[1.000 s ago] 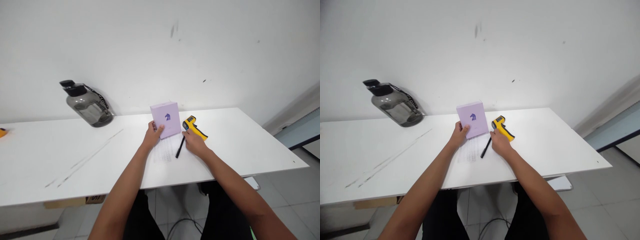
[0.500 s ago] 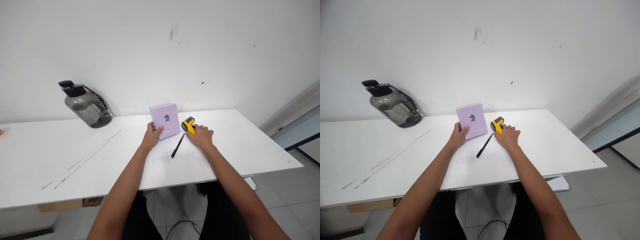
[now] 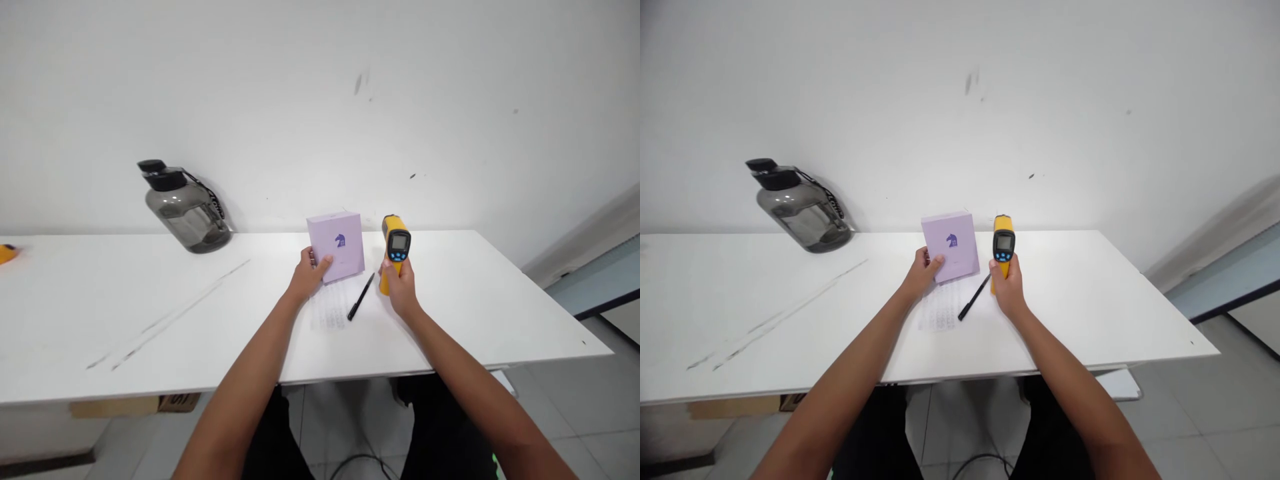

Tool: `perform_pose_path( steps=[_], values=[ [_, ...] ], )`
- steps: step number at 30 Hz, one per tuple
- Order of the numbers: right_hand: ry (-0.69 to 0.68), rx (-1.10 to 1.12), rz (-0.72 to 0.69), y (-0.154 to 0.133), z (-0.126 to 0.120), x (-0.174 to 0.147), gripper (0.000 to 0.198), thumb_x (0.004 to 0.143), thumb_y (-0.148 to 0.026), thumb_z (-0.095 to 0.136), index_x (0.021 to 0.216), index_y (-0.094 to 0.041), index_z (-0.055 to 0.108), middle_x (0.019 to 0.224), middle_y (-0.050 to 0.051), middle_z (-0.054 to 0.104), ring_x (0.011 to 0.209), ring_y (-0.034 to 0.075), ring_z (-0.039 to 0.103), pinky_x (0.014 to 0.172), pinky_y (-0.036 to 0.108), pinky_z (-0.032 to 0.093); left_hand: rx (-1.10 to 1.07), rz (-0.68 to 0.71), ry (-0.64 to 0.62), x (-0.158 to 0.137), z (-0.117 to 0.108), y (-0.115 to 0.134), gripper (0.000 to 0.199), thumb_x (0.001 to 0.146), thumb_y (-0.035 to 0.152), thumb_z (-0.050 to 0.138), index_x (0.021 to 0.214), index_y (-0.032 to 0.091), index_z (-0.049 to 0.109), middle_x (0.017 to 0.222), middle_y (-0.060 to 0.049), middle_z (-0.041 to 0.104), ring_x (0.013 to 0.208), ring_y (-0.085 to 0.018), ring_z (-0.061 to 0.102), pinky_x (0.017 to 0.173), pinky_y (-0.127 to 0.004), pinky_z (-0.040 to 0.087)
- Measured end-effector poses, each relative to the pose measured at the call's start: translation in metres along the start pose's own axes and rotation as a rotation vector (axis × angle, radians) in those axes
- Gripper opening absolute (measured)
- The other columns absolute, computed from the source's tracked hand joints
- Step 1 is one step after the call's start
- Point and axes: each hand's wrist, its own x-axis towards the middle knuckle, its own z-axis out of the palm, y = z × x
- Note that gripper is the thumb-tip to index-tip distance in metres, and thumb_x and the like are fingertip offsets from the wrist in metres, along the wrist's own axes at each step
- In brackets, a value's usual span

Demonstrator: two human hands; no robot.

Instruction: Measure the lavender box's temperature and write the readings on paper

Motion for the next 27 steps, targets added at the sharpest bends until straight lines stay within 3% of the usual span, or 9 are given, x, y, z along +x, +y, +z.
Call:
perform_pose_path(
  steps=[4,7,17,27],
  values=[
    [-0.171,0.278,0.134,0.003,0.017,-0.014,0.046,0.08,-0.059,0.069,0.105,-0.024,0.052,0.08,-0.003,0.055,0.062,0.015,0.056,0.062,0.035,0.053,0.024,0.008,0.019,0.001,0.001,-0.001,0.085,0.082,0.073,0.07,0.142,0.021,0.041,0.144,-0.021,0.061,0.123,-0.031,0.066,0.103,-0.049,0.053],
    [-0.208,0.229,0.133,0.007,0.022,-0.019,0.051,0.073,-0.052,0.078,0.107,-0.023,0.053,0.084,-0.003,0.055,0.061,0.014,0.054,0.061,0.034,0.051,0.035,0.025,0.052,0.002,0.001,-0.004,0.085,0.08,0.073,0.073,0.14,0.02,0.044,0.139,-0.02,0.063,0.122,-0.031,0.065,0.104,-0.049,0.052],
    [-0.313,-0.003,0.086,0.017,0.023,-0.023,0.038,0.076,-0.05,0.07,0.098,-0.024,0.052,0.083,-0.001,0.053,0.072,0.018,0.053,0.065,0.035,0.05,0.027,0.06,0.05,-0.001,0.001,-0.003,0.081,0.08,0.07,0.075,0.137,0.021,0.047,0.138,-0.019,0.063,0.122,-0.031,0.065,0.101,-0.048,0.054],
    [-0.357,-0.031,0.059,0.012,0.025,-0.025,0.035,0.076,-0.047,0.069,0.095,-0.025,0.051,0.078,-0.004,0.049,0.07,0.017,0.049,0.067,0.035,0.046,0.054,0.077,0.045,-0.003,0.0,-0.003,0.08,0.078,0.066,0.077,0.137,0.021,0.047,0.137,-0.018,0.065,0.123,-0.031,0.065,0.102,-0.048,0.052]
  ],
)
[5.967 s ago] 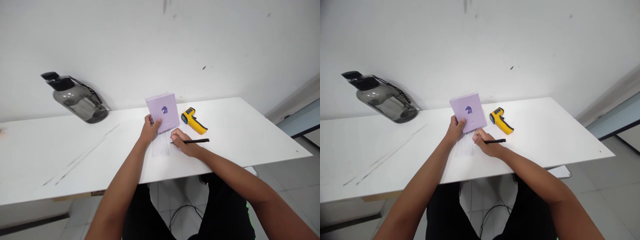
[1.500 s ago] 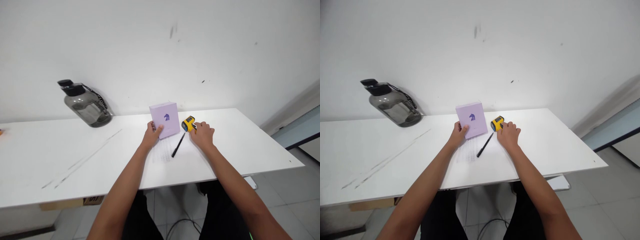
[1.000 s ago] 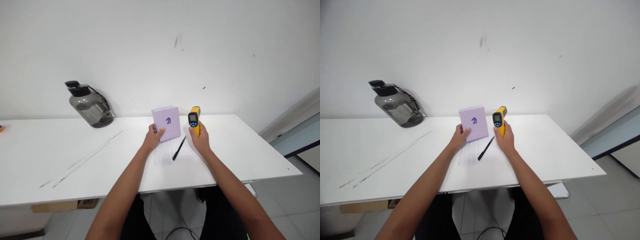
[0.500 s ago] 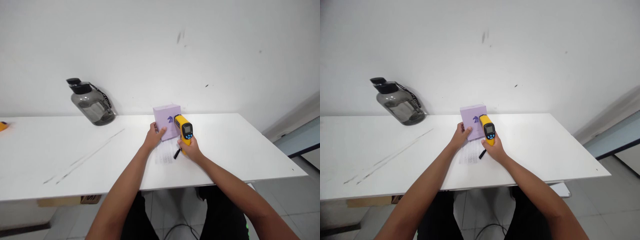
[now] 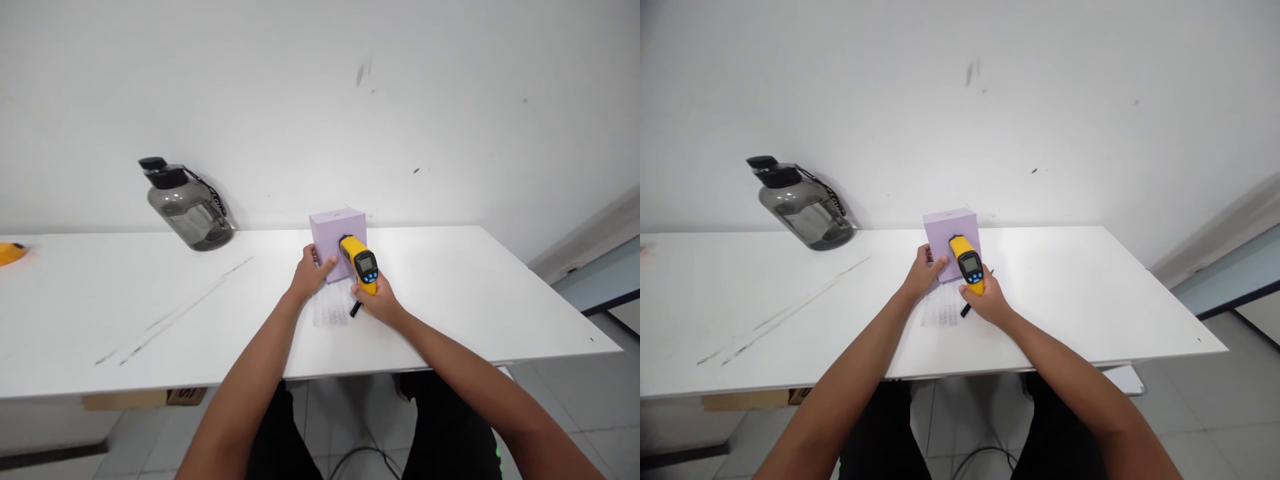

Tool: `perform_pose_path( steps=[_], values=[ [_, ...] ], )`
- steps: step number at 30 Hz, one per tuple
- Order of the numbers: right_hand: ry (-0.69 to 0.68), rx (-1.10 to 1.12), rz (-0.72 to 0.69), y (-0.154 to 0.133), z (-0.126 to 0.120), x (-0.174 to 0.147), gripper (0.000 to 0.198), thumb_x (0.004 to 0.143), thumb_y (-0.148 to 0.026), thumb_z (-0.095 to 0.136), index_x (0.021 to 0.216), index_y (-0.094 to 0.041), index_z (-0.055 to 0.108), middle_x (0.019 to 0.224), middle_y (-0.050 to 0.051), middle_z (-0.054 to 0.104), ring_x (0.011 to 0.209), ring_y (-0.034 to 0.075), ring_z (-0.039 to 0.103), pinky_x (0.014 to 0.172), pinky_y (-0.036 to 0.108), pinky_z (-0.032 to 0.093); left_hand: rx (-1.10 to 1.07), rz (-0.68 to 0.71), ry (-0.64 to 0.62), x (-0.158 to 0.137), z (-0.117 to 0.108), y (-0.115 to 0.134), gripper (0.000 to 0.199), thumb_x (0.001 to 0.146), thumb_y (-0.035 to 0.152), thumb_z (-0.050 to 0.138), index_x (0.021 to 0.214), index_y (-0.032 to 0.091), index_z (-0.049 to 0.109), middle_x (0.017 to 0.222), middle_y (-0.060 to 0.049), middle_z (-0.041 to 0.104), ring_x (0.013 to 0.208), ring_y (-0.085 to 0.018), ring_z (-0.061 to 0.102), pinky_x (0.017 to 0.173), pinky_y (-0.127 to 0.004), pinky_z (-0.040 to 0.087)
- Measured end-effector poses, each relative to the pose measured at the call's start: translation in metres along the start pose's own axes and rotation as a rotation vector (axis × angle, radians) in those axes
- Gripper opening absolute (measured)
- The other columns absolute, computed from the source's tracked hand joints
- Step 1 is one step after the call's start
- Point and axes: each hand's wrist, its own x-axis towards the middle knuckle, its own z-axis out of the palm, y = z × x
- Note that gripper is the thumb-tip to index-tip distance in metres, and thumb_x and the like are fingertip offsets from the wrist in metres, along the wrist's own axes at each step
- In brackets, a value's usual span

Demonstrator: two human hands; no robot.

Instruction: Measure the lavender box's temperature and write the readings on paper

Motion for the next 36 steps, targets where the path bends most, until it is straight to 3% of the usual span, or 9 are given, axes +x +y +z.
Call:
perform_pose_path(
  steps=[21,29,32,36],
  values=[
    [0.016,-0.043,0.006,-0.012,-0.002,-0.003,0.032,0.075,-0.048,0.068,0.089,-0.025,0.051,0.077,-0.003,0.052,0.071,0.018,0.05,0.068,0.036,0.048,0.051,0.021,-0.01,-0.001,-0.001,0.002,0.082,0.075,0.064,0.079,0.136,0.02,0.046,0.138,-0.018,0.065,0.125,-0.032,0.065,0.103,-0.049,0.052],
    [0.007,-0.023,-0.052,-0.009,-0.003,-0.004,0.035,0.077,-0.047,0.072,0.097,-0.024,0.055,0.079,-0.002,0.055,0.072,0.018,0.052,0.071,0.037,0.049,0.054,0.022,-0.014,-0.001,-0.001,0.004,0.079,0.079,0.065,0.076,0.136,0.02,0.046,0.14,-0.018,0.064,0.126,-0.032,0.064,0.102,-0.048,0.053],
    [0.064,-0.036,-0.108,-0.011,-0.002,-0.006,0.037,0.078,-0.045,0.073,0.104,-0.024,0.057,0.083,-0.001,0.058,0.073,0.018,0.055,0.07,0.036,0.051,0.024,0.005,-0.025,0.0,0.0,0.003,0.082,0.078,0.066,0.077,0.138,0.02,0.045,0.14,-0.019,0.063,0.126,-0.032,0.064,0.101,-0.049,0.053],
    [0.272,-0.063,-0.175,-0.013,-0.001,-0.004,0.043,0.078,-0.043,0.072,0.112,-0.023,0.056,0.09,0.002,0.063,0.077,0.02,0.059,0.073,0.038,0.054,0.001,-0.008,-0.02,0.002,0.0,0.002,0.082,0.076,0.068,0.078,0.136,0.021,0.045,0.141,-0.018,0.062,0.124,-0.032,0.065,0.102,-0.05,0.053]
  ],
)
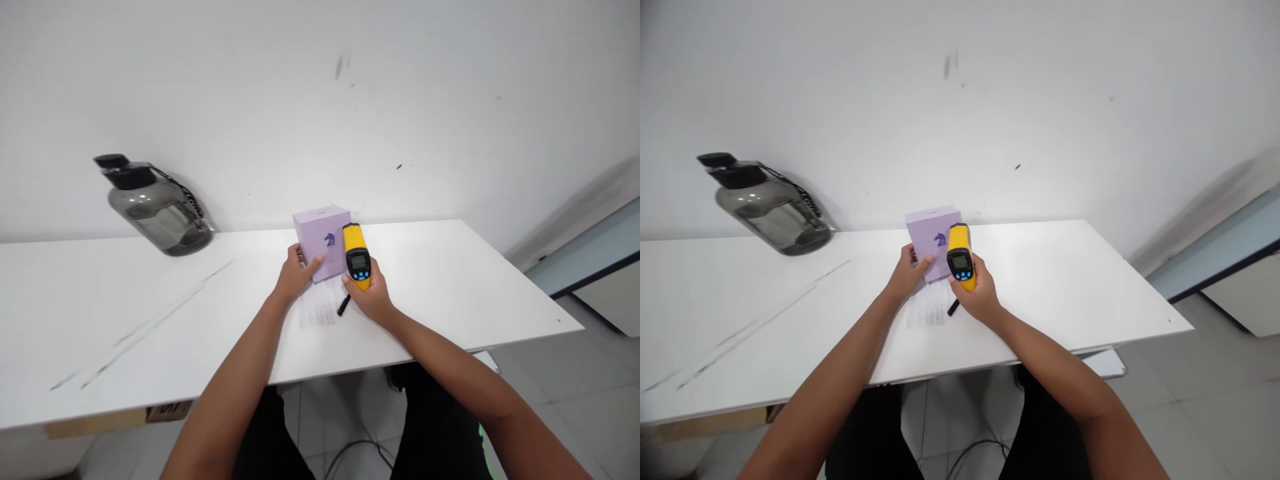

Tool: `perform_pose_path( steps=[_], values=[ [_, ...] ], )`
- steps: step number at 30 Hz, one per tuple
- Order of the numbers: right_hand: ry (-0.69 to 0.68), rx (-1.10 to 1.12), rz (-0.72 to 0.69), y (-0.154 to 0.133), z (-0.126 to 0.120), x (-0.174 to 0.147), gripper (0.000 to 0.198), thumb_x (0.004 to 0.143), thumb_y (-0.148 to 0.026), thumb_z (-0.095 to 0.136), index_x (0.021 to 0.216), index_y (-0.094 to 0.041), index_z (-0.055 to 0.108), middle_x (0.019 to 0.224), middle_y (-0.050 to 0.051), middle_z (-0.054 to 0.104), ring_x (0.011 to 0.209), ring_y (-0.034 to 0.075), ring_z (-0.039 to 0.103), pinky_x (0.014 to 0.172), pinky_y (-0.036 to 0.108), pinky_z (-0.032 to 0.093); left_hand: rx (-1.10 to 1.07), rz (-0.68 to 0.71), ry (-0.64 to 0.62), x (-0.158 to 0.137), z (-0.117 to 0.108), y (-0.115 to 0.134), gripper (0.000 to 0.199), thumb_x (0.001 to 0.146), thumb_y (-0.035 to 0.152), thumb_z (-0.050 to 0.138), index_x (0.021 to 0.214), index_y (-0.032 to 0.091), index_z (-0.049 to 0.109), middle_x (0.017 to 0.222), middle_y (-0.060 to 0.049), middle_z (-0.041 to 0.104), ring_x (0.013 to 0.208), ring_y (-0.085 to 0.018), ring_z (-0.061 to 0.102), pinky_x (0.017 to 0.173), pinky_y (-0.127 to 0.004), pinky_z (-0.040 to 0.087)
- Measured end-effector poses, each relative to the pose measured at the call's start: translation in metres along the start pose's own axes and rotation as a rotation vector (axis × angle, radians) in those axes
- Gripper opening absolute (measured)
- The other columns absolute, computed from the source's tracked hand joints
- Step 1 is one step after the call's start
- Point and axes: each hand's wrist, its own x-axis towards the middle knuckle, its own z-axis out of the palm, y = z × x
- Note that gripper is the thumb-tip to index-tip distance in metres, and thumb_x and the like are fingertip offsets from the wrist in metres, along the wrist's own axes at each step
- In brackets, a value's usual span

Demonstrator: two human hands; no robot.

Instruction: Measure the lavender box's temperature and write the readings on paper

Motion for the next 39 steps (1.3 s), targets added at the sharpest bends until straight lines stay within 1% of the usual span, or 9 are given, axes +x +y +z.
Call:
perform_pose_path(
  steps=[3,7,13,26,31,39],
  values=[
    [0.128,-0.008,0.012,0.0008,-0.001,0.0045,0.042,0.079,-0.045,0.071,0.111,-0.023,0.056,0.091,0.003,0.065,0.079,0.021,0.06,0.075,0.039,0.055,-0.022,0.001,0.001,0.001,-0.0004,0.0001,0.081,0.076,0.067,0.078,0.135,0.022,0.045,0.141,-0.017,0.062,0.123,-0.031,0.065,0.102,-0.051,0.053],
    [0.182,0.004,0.067,0.0008,-0.0041,0.0085,0.042,0.079,-0.047,0.071,0.11,-0.024,0.056,0.09,0.002,0.064,0.08,0.022,0.06,0.076,0.04,0.055,-0.012,-0.005,-0.016,-0.0001,-0.0016,0.0027,0.081,0.076,0.069,0.076,0.134,0.022,0.045,0.14,-0.017,0.061,0.124,-0.031,0.063,0.103,-0.051,0.052],
    [0.162,0.0,0.09,-0.0004,-0.0047,0.0089,0.042,0.079,-0.047,0.071,0.111,-0.024,0.056,0.089,0.001,0.064,0.078,0.021,0.059,0.074,0.038,0.053,-0.012,-0.015,-0.013,-0.0019,-0.0015,0.0072,0.08,0.075,0.069,0.076,0.132,0.022,0.044,0.139,-0.018,0.061,0.123,-0.031,0.063,0.103,-0.05,0.052],
    [0.144,-0.017,0.099,0.0018,-0.0062,0.0088,0.046,0.081,-0.048,0.071,0.117,-0.024,0.056,0.096,0.003,0.067,0.084,0.022,0.061,0.078,0.04,0.054,-0.006,-0.009,-0.009,-0.0016,-0.001,0.0082,0.08,0.076,0.07,0.075,0.132,0.021,0.045,0.137,-0.017,0.062,0.122,-0.031,0.063,0.103,-0.051,0.052],
    [0.132,-0.026,0.096,0.001,-0.0061,0.0084,0.045,0.081,-0.048,0.07,0.117,-0.024,0.056,0.095,0.003,0.065,0.083,0.022,0.061,0.077,0.039,0.053,-0.009,-0.013,-0.01,-0.0023,-0.0012,0.0091,0.079,0.076,0.069,0.075,0.132,0.022,0.046,0.138,-0.017,0.062,0.121,-0.031,0.064,0.103,-0.051,0.051],
    [0.13,-0.022,0.094,-0.0003,-0.0066,0.0098,0.043,0.079,-0.048,0.07,0.111,-0.024,0.054,0.091,0.001,0.063,0.08,0.021,0.058,0.074,0.038,0.052,-0.007,-0.013,-0.028,-0.0014,-0.0015,0.0065,0.082,0.076,0.072,0.074,0.134,0.022,0.044,0.141,-0.018,0.061,0.122,-0.031,0.064,0.104,-0.051,0.051]
  ],
)
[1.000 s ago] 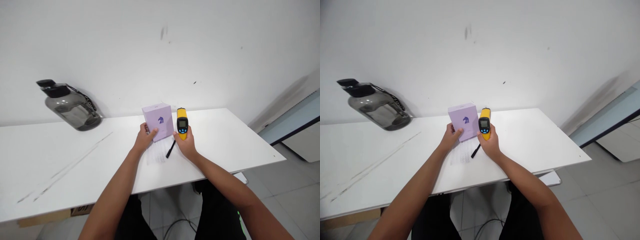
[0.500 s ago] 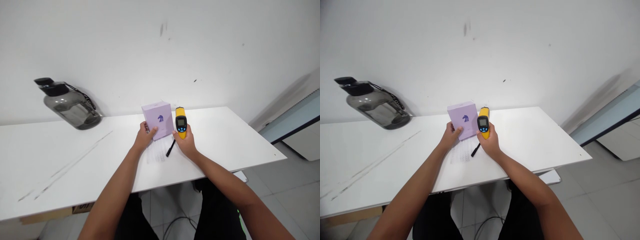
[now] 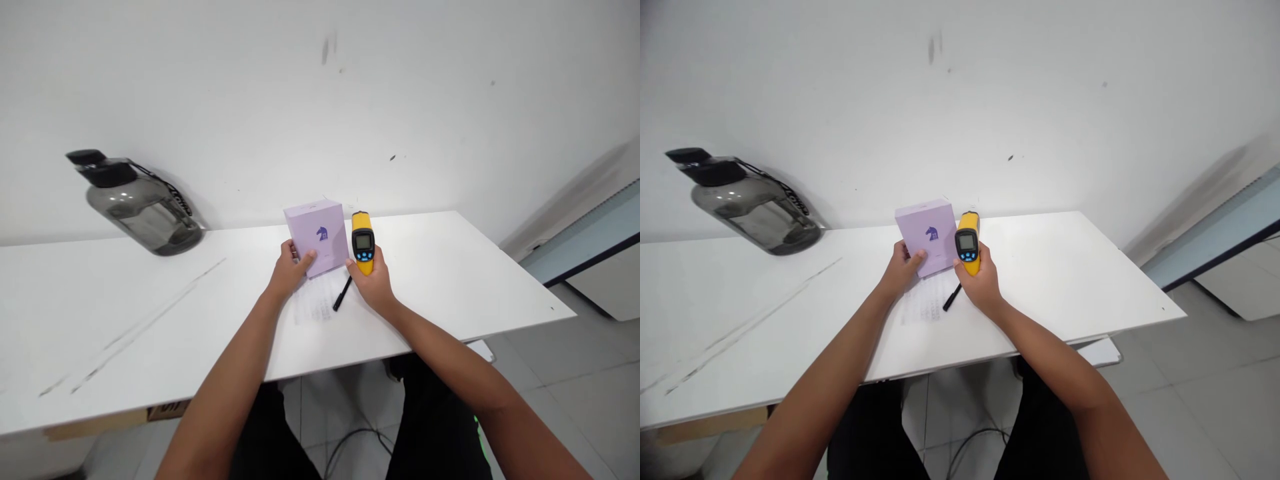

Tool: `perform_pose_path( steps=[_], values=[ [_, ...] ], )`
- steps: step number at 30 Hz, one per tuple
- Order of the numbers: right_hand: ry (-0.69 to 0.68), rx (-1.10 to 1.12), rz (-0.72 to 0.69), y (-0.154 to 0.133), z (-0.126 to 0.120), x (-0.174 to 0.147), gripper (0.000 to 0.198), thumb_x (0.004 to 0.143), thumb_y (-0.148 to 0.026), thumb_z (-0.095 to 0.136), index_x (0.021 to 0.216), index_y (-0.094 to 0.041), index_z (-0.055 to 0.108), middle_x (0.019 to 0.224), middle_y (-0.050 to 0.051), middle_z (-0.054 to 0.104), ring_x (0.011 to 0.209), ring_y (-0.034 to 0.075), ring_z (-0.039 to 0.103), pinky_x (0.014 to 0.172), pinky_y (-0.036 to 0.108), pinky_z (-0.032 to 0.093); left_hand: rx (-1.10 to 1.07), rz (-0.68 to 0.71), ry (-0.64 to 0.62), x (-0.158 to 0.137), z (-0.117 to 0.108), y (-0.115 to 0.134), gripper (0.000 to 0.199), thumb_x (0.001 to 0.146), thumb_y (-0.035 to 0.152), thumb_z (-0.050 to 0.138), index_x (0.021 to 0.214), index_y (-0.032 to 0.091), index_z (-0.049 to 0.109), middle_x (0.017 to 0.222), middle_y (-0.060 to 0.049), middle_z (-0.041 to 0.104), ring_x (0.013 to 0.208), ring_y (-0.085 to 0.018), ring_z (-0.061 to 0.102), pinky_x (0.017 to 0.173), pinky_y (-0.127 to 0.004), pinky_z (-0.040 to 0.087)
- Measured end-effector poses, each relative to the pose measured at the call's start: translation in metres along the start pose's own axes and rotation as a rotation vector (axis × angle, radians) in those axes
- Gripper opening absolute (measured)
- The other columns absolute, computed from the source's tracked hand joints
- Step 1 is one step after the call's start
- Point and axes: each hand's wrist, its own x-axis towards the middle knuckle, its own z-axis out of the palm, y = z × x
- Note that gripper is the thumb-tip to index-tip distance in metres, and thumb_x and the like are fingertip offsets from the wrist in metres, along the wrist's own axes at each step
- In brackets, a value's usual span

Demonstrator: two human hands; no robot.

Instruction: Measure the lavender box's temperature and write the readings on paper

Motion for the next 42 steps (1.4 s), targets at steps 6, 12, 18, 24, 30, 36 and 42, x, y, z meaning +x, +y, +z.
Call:
perform_pose_path(
  steps=[6,12,18,24,30,36,42],
  values=[
    [-0.001,-0.003,0.002,0.0001,-0.0003,0.0005,0.042,0.079,-0.047,0.071,0.11,-0.025,0.054,0.091,0.002,0.063,0.081,0.022,0.059,0.074,0.039,0.052,0.005,0.004,-0.001,0.0001,-0.001,-0.0012,0.081,0.078,0.07,0.074,0.135,0.022,0.044,0.14,-0.018,0.061,0.122,-0.031,0.064,0.104,-0.053,0.052],
    [-0.007,-0.002,0.002,0.0012,0.0001,0.0003,0.043,0.079,-0.048,0.071,0.111,-0.025,0.055,0.092,0.002,0.064,0.081,0.022,0.06,0.074,0.038,0.052,-0.002,0.008,0.01,0.0007,0.0,-0.0019,0.08,0.076,0.07,0.075,0.133,0.023,0.045,0.139,-0.017,0.062,0.122,-0.031,0.064,0.104,-0.053,0.051],
    [-0.014,-0.021,-0.003,0.0001,0.0001,-0.0003,0.044,0.079,-0.048,0.07,0.113,-0.025,0.055,0.092,0.002,0.064,0.081,0.022,0.06,0.074,0.038,0.052,-0.006,0.001,0.006,0.0009,0.0002,-0.0017,0.081,0.076,0.071,0.075,0.133,0.023,0.044,0.139,-0.017,0.061,0.121,-0.031,0.064,0.104,-0.052,0.051],
    [-0.018,-0.014,0.006,-0.0009,0.0004,-0.0005,0.043,0.079,-0.047,0.071,0.111,-0.025,0.055,0.092,0.002,0.065,0.081,0.022,0.06,0.074,0.038,0.052,-0.021,0.004,0.005,0.0002,0.0007,-0.0014,0.08,0.077,0.069,0.075,0.134,0.022,0.044,0.14,-0.018,0.061,0.121,-0.031,0.065,0.103,-0.051,0.053],
    [-0.023,-0.021,0.005,0.0015,-0.0001,-0.0008,0.044,0.08,-0.048,0.071,0.113,-0.025,0.055,0.091,0.001,0.064,0.079,0.021,0.059,0.072,0.037,0.051,-0.024,0.015,0.007,0.0016,0.0014,-0.0046,0.08,0.077,0.07,0.074,0.134,0.022,0.044,0.139,-0.018,0.061,0.122,-0.031,0.065,0.102,-0.05,0.053],
    [-0.027,-0.02,0.005,0.0026,0.0003,-0.0008,0.044,0.079,-0.047,0.072,0.113,-0.025,0.055,0.091,0.002,0.064,0.08,0.022,0.059,0.073,0.038,0.051,-0.013,0.009,0.009,0.0008,0.0009,-0.0027,0.082,0.077,0.07,0.074,0.135,0.022,0.044,0.14,-0.019,0.06,0.123,-0.032,0.064,0.102,-0.05,0.053],
    [-0.03,-0.022,0.007,0.0014,-0.0001,-0.0012,0.044,0.079,-0.048,0.072,0.113,-0.025,0.056,0.092,0.002,0.064,0.081,0.022,0.059,0.074,0.039,0.052,-0.016,0.01,0.002,0.0013,0.0008,-0.0042,0.082,0.077,0.071,0.074,0.135,0.022,0.044,0.14,-0.019,0.06,0.123,-0.032,0.064,0.102,-0.05,0.053]
  ],
)
